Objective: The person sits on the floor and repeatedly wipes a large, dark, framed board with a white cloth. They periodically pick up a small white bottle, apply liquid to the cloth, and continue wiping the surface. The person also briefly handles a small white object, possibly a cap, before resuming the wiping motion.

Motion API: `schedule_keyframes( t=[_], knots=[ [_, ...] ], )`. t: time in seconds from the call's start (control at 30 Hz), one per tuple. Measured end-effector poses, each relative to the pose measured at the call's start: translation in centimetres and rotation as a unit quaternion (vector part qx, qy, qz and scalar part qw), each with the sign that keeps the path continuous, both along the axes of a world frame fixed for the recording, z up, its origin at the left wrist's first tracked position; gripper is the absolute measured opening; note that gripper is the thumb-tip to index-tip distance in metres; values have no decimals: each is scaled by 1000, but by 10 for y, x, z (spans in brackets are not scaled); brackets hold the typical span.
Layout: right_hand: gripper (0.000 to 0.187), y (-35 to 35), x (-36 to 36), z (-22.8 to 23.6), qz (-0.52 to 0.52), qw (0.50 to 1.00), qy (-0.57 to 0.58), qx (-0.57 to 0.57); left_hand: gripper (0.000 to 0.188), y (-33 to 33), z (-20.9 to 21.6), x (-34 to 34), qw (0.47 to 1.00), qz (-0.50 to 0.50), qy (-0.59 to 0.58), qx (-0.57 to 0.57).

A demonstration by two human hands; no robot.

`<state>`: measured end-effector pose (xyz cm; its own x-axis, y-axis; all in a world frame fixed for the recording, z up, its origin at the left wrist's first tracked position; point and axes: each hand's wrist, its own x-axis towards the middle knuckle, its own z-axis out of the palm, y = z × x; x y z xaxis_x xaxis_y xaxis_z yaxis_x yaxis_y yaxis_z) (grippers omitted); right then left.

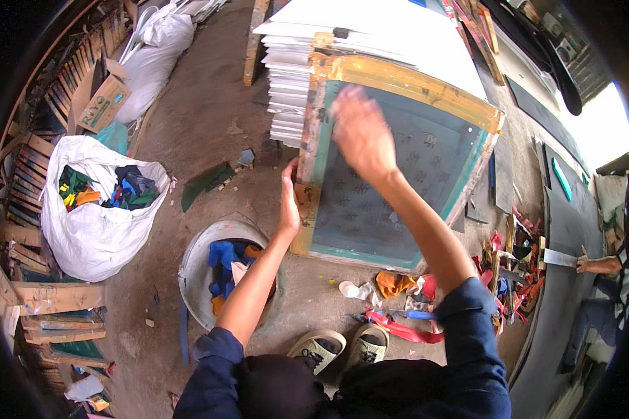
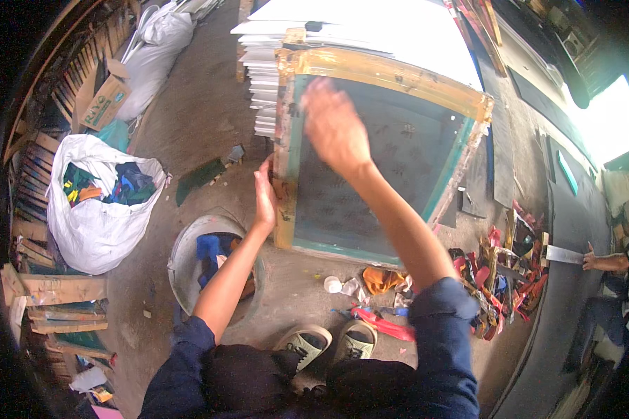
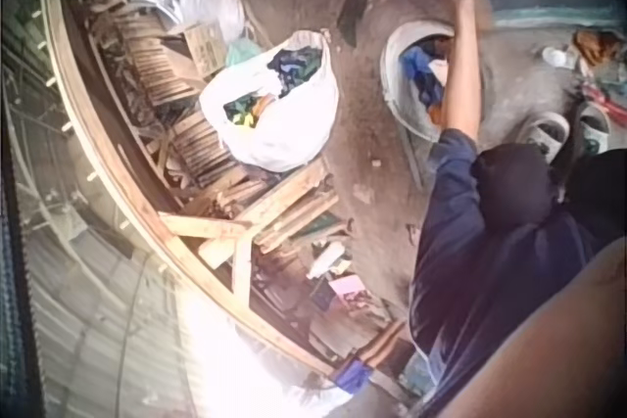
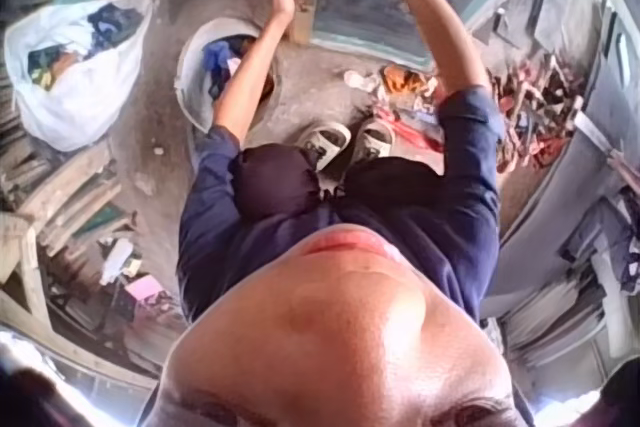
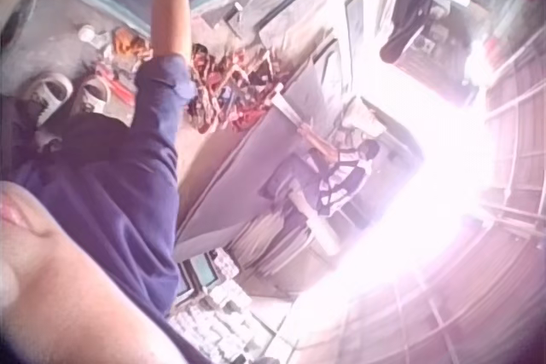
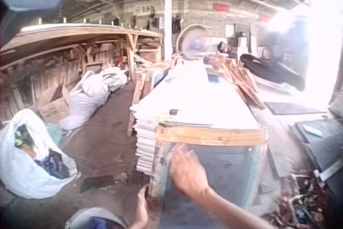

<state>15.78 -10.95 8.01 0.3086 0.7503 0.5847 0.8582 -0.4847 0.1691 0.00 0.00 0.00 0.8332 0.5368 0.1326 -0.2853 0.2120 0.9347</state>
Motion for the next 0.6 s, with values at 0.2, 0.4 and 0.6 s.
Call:
schedule_keyframes(
  t=[0.2, 0.4, 0.6],
  knots=[
    [48, -2, 25, 47, 36, 995, 19, -89, 75, 4, 6, -2, 998, -18, -25, -51],
    [53, -7, -29, -25, 114, 984, -49, -129, 75, 6, 2, -2, 999, 14, -19, -38],
    [53, -34, 13, -9, 194, 959, -147, -142, 76, 0, 2, 2, 999, -15, -19, -40]
  ],
)
